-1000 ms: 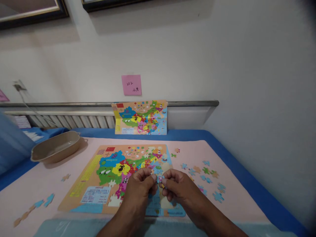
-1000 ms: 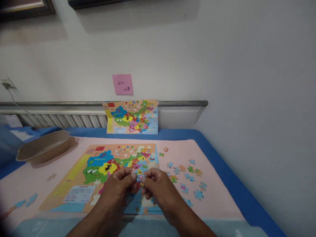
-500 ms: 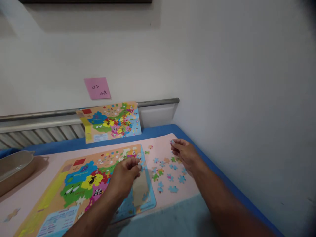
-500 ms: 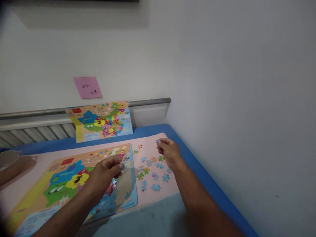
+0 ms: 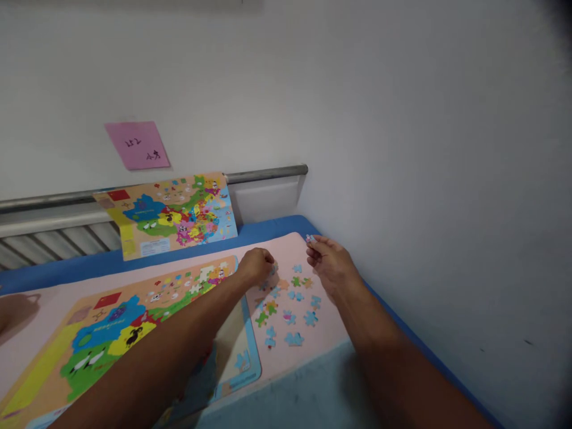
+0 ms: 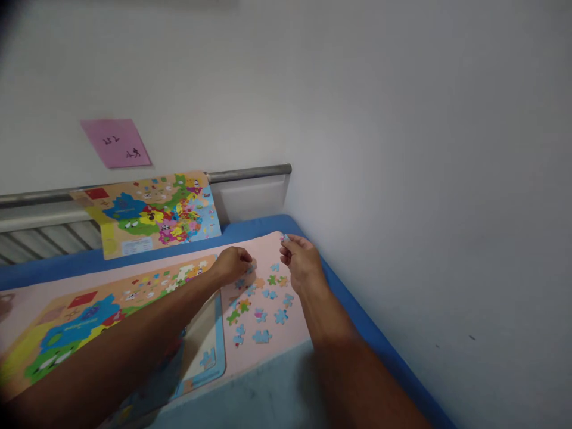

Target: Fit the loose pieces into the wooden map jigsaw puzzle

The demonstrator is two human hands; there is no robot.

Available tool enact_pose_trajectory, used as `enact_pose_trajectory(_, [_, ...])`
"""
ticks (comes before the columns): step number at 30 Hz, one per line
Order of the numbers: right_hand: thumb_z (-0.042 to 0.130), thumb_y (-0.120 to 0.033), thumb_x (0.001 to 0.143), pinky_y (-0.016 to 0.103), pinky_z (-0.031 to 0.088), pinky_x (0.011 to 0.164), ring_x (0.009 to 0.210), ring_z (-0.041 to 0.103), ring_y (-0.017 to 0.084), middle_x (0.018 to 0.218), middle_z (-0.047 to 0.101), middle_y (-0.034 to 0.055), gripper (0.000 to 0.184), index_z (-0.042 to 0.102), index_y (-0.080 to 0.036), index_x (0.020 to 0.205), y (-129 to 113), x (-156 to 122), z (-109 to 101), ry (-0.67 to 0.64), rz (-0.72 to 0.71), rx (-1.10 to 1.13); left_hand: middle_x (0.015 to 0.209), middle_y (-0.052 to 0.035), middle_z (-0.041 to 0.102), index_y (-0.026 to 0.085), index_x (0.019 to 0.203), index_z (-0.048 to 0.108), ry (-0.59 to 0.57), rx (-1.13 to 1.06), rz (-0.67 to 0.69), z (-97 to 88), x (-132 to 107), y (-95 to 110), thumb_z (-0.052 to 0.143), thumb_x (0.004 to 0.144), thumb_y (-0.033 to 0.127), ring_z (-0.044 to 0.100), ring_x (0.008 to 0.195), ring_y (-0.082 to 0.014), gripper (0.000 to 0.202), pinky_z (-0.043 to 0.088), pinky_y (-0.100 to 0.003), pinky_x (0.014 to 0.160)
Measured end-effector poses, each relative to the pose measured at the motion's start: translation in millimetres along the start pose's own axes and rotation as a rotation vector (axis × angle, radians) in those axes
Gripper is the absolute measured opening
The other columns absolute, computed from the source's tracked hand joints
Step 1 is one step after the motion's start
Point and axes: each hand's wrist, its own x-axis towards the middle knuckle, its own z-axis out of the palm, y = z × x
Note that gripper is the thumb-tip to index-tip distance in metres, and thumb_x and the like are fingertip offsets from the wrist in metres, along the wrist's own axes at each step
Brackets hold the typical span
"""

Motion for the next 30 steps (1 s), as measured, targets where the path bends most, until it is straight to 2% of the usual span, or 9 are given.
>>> enact_pose_trajectory(7, [0.073, -0.017, 0.064, 0.017, 0.043, 0.053, 0.060, 0.055, 0.007, 0.069, 0.060, -0.0043, 0.020, 0.064, -0.020, 0.082, 2, 2, -2, 0.011, 0.016, 0.011, 0.070, -0.0022, 0.069, 0.015, 0.081, 0.072, -0.090, 0.026, 0.006, 4.4, 10, -3, 0.067, 0.074, 0.007, 0.061, 0.064, -0.0167, 0.012, 0.040, -0.026, 0.056])
enact_pose_trajectory(11, [0.073, -0.017, 0.064, 0.018, 0.044, 0.053, 0.060, 0.055, 0.008, 0.069, 0.060, -0.0039, 0.020, 0.064, -0.020, 0.082, 7, 2, 0, 0.000, 0.023, -0.002, 0.077, -0.0028, 0.073, 0.017, 0.082, 0.074, -0.083, 0.046, 0.024, 2.8, 9, -3, 0.064, 0.073, 0.003, 0.064, 0.071, -0.0173, 0.019, 0.041, -0.026, 0.059])
enact_pose_trajectory(18, [0.077, -0.019, 0.063, 0.019, 0.045, 0.054, 0.060, 0.056, 0.009, 0.067, 0.060, -0.0035, 0.022, 0.064, -0.019, 0.081, 11, -3, 4, -0.052, 0.030, -0.032, 0.091, -0.0049, 0.074, 0.017, 0.091, 0.074, -0.040, 0.091, 0.069, -1.7, 5, -4, 0.063, 0.075, 0.006, 0.066, 0.084, -0.0198, 0.022, 0.044, -0.027, 0.070])
enact_pose_trajectory(23, [0.078, -0.017, 0.063, 0.019, 0.045, 0.054, 0.061, 0.056, 0.009, 0.067, 0.061, -0.0030, 0.023, 0.064, -0.019, 0.081, 14, -5, 7, -0.062, 0.037, -0.044, 0.092, -0.0047, 0.074, 0.016, 0.092, 0.073, -0.046, 0.128, 0.119, -19.1, -4, -14, 0.059, 0.077, 0.006, 0.066, 0.084, -0.0192, 0.022, 0.045, -0.026, 0.069])
enact_pose_trajectory(30, [0.078, -0.017, 0.064, 0.018, 0.046, 0.054, 0.061, 0.056, 0.009, 0.068, 0.061, -0.0024, 0.021, 0.064, -0.019, 0.080, 17, -7, 9, -0.063, 0.054, -0.066, 0.078, 0.0011, 0.073, 0.019, 0.078, 0.074, -0.250, 0.189, 0.229, -46.8, -44, -30, 0.059, 0.071, 0.003, 0.065, 0.072, -0.0151, 0.023, 0.042, -0.023, 0.063])
